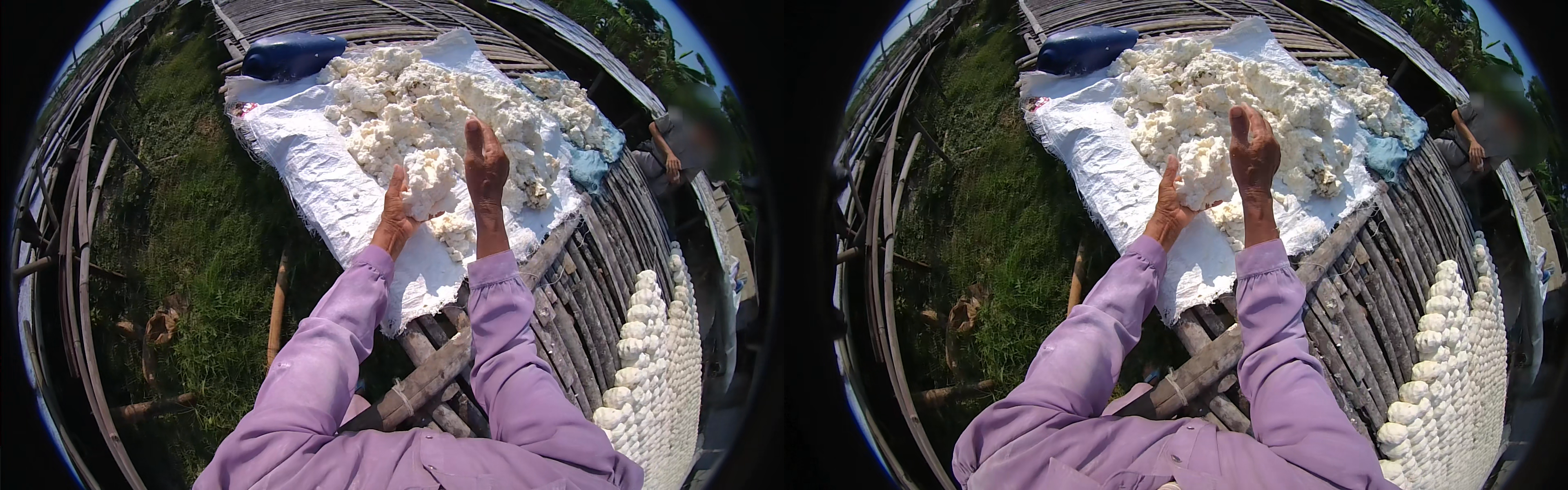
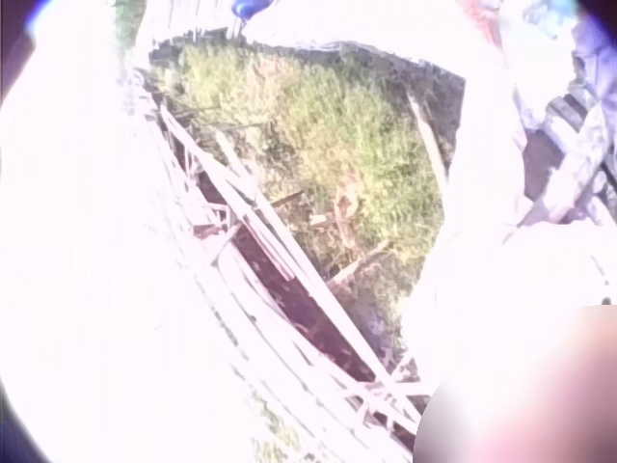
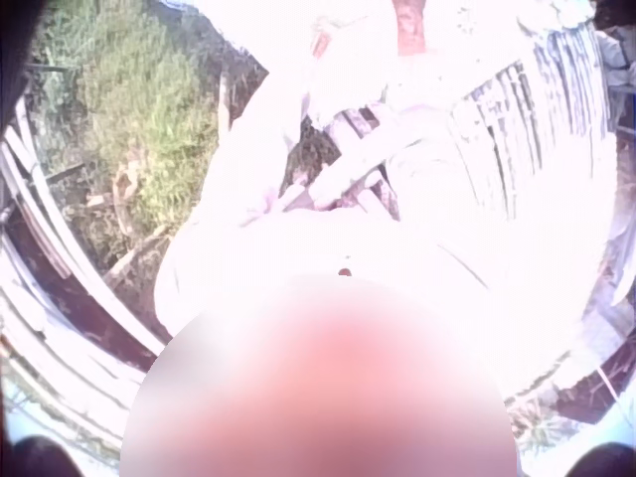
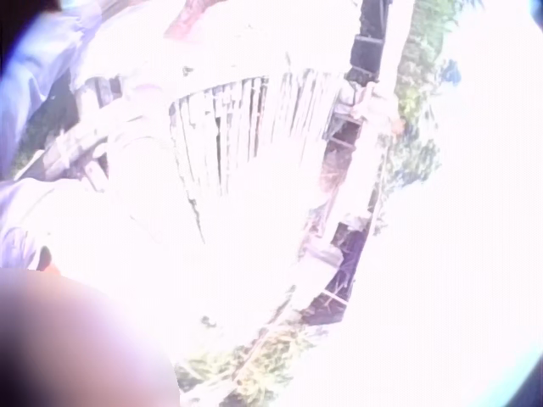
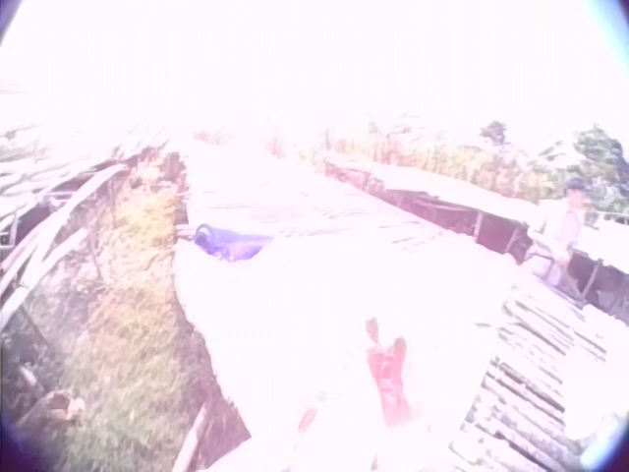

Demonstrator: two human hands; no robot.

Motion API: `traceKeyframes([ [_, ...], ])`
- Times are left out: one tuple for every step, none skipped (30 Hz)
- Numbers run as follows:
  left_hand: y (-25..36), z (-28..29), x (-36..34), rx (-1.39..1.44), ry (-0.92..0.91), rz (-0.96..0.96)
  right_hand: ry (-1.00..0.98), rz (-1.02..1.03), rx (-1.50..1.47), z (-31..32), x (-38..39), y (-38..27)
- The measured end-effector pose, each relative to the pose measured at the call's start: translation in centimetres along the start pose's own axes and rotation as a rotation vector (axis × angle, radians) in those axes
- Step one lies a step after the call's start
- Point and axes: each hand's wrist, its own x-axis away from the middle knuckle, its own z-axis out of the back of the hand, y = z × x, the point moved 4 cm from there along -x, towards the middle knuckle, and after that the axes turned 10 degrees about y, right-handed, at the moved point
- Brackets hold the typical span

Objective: The person repeatedly scoops portions of white dough from a pile on a sack, rolls them into uniform balls between their hands, and places them in neat rows on a bamboo rack. The process continues throughout the clip, building up a large array of finished dough balls.

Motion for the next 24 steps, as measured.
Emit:
traceKeyframes([
  [0.1, -0.4, 0.1, 0.001, -0.05, -0.008, 0.094, 0.058, -0.012, -1.6, 1.5, 0.5],
  [0.1, -1.1, 0.2, 0.015, -0.142, -0.032, -0.093, 0.121, 0.166, -3.4, 4.2, 1.4],
  [0.2, -0.8, 0.2, -0.002, -0.035, -0.065, -0.275, -0.087, 0.106, -4.7, 4.5, 3.7],
  [-0.2, -0.7, 0.4, 0.048, -0.017, -0.012, -0.276, -0.341, -0.038, -5.2, 5.0, 5.8],
  [-0.3, -0.8, 0.7, 0.077, -0.066, 0.002, -0.251, -0.623, -0.175, -5.6, 5.7, 7.5],
  [-0.6, 0.3, 0.7, 0.104, 0.191, 0.008, -0.128, -0.583, -0.223, -5.8, 6.8, 7.8],
  [-0.8, 0.4, 1.0, 0.04, 0.1, 0.003, -0.059, -0.472, -0.152, -5.2, 6.5, 8.0],
  [-0.9, 0.3, 0.8, -0.011, 0.081, -0.023, 0.072, -0.127, 0.051, -4.4, 6.2, 6.9],
  [-0.9, 0.8, 1.0, -0.067, 0.079, -0.045, 0.051, 0.121, 0.18, -3.8, 6.1, 5.9],
  [-0.7, 0.7, 0.5, -0.099, 0.082, -0.14, -0.01, 0.308, 0.203, -3.5, 6.0, 5.0],
  [-0.9, 1.2, 0.5, -0.023, 0.126, -0.107, -0.026, 0.081, 0.061, -2.6, 5.8, 5.5],
  [-0.9, 1.3, 0.3, 0.009, 0.101, -0.087, -0.093, -0.138, -0.052, -2.1, 5.3, 6.1],
  [-0.9, 1.4, 0.1, 0.033, 0.09, -0.079, -0.104, -0.342, -0.151, -1.5, 5.0, 6.6],
  [-1.3, 1.7, 0.0, 0.119, 0.13, -0.009, 0.009, -0.247, -0.087, -0.6, 4.7, 6.2],
  [-1.3, 1.4, -0.2, 0.135, 0.059, 0.005, -0.079, -0.27, -0.053, -0.8, 4.4, 6.3],
  [-1.5, 1.5, -0.1, 0.158, 0.067, 0.017, -0.121, -0.272, -0.027, -0.9, 4.6, 6.4],
  [-1.9, 1.7, 0.0, 0.208, 0.125, 0.074, -0.153, -0.264, -0.006, -1.3, 4.5, 6.7],
  [-1.9, 1.4, 0.0, 0.174, 0.084, 0.052, -0.207, -0.208, 0.06, -1.9, 4.8, 7.0],
  [-2.1, 1.4, 0.2, 0.171, 0.093, 0.07, -0.221, -0.252, 0.035, -2.5, 5.2, 7.6],
  [-2.2, 1.3, 0.3, 0.17, 0.104, 0.086, -0.123, -0.229, 0.034, -2.7, 5.2, 8.2],
  [-2.3, 1.1, 0.5, 0.158, 0.082, 0.101, -0.101, -0.26, 0.058, -3.1, 5.8, 9.1],
  [-2.3, 0.9, 0.7, 0.146, 0.063, 0.115, -0.113, -0.316, -0.028, -3.6, 5.9, 10.0],
  [-2.3, 0.9, 0.9, 0.125, 0.055, 0.122, -0.137, -0.388, -0.102, -3.9, 6.1, 11.2],
  [-2.2, 0.7, 1.1, 0.115, 0.022, 0.145, -0.089, -0.412, -0.178, -3.8, 6.1, 12.1],
])
